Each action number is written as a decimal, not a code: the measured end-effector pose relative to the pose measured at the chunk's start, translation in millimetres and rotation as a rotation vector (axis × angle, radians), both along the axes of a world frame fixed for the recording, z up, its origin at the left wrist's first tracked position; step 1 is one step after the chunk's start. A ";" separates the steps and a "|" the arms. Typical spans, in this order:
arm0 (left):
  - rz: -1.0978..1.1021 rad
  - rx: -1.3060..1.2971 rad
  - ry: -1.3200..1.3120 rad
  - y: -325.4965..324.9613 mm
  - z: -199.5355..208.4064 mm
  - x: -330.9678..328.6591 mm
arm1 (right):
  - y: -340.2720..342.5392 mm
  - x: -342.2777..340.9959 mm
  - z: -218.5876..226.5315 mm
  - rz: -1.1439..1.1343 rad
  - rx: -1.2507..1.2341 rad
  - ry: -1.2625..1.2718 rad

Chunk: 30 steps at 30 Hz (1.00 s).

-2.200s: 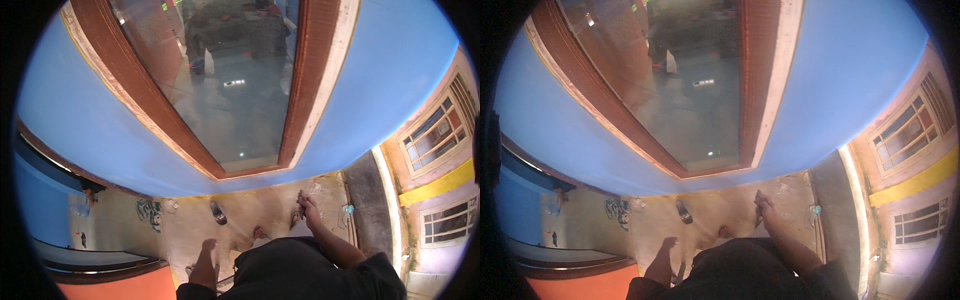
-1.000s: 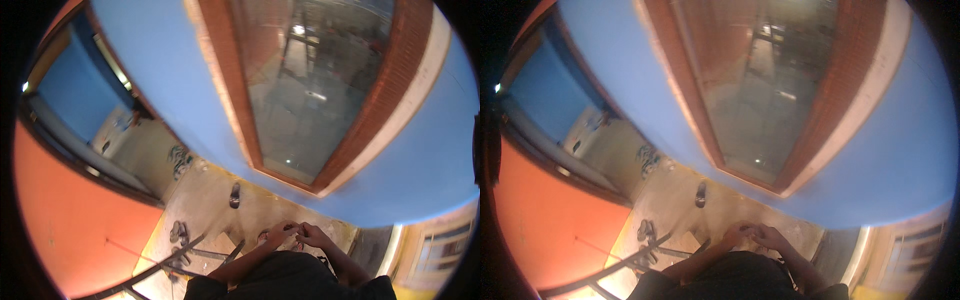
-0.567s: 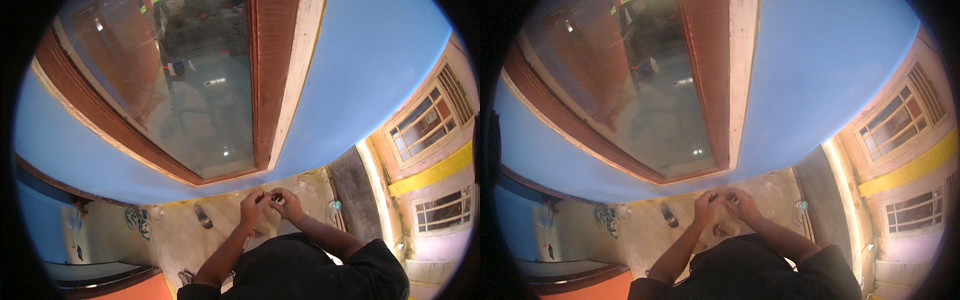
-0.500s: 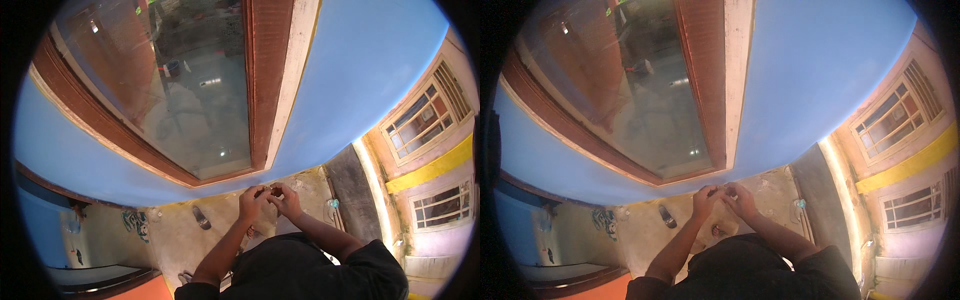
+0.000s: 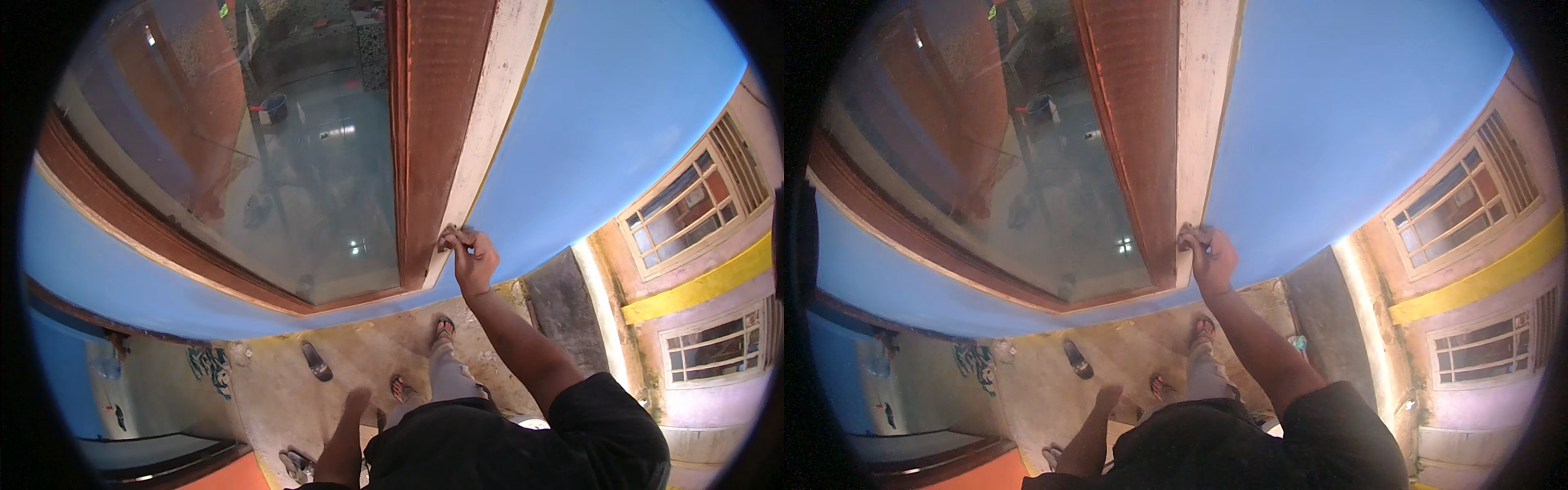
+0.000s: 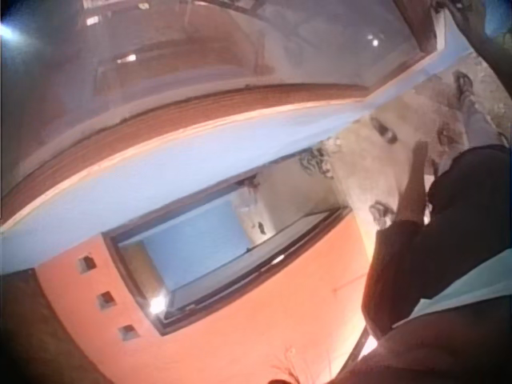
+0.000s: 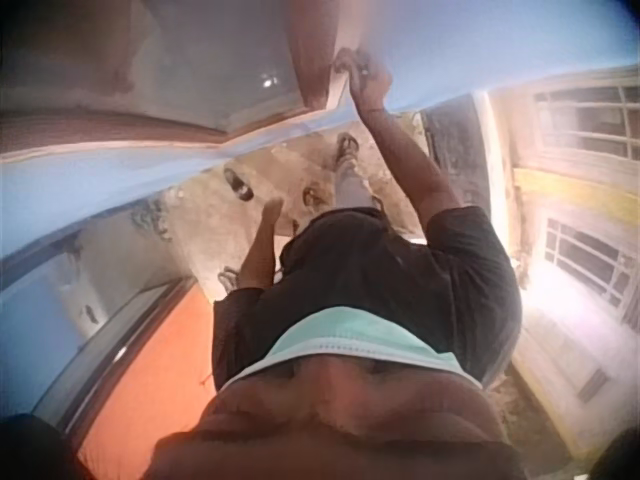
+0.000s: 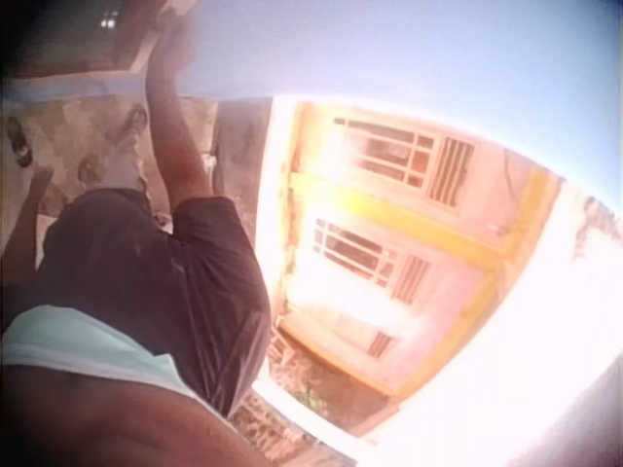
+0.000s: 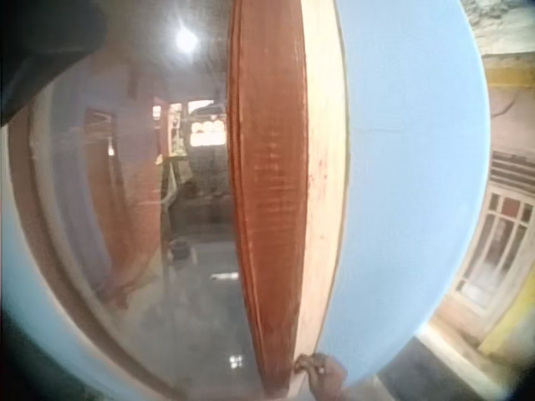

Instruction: The person sands the wooden frame of a window using a small abrasive pad. They work along the vertical and horizontal edges of the frame, repeatedly rubbing the surface to smooth it.

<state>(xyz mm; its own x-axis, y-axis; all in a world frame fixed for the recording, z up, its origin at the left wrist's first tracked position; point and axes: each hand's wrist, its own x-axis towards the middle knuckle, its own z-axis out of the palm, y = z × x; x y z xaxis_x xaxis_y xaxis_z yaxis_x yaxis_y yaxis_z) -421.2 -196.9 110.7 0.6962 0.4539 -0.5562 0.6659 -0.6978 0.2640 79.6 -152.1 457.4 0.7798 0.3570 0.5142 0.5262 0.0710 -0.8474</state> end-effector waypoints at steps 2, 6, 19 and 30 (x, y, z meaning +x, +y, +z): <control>0.314 -0.195 0.048 -38.7 -0.2 -77.9 | -0.6 -6.1 3.8 -0.051 -0.015 -0.066; 1.447 -0.823 0.251 -82.0 24.6 -135.4 | -2.0 -10.5 37.3 -0.090 -0.031 -0.228; 0.285 0.286 -1.153 86.3 338.0 254.3 | 1.7 1.5 6.4 -0.015 -0.103 -0.374; -0.129 1.363 -1.580 181.7 590.2 421.7 | 14.7 -6.2 7.2 -0.088 0.023 -0.339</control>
